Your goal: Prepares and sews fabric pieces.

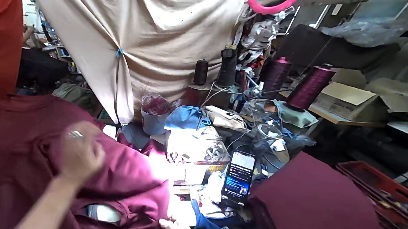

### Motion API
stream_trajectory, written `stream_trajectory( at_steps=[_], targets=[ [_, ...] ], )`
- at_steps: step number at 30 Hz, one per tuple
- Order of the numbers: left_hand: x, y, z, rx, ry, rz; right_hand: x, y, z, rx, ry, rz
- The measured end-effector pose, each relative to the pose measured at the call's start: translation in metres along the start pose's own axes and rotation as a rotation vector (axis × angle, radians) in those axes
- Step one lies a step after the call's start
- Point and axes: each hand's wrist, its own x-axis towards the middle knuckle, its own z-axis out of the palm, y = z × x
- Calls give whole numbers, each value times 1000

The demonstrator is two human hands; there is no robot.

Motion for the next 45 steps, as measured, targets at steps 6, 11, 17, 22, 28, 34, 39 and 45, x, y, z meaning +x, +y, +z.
stream_trajectory(
  at_steps=[6,11,17,22,28,34,39,45],
  targets=[
    [-102,100,116,-272,-154,125,-9,-11,-2,82,-68,33],
    [-70,75,78,-408,-464,-143,-10,-8,-17,158,-103,5],
    [-9,79,29,-416,-529,-137,-4,2,-31,-4,-35,11],
    [28,107,21,-23,-565,-65,-7,1,-34,-96,-21,43],
    [33,88,41,-179,-199,122,-7,4,-40,-158,-40,1],
    [-45,145,16,-497,-371,243,-11,11,-42,-158,-107,-15],
    [-111,166,43,-345,-317,355,-18,16,-43,-226,-80,9],
    [-87,174,71,-203,-171,306,11,-3,-38,-188,-22,-49]
  ],
)
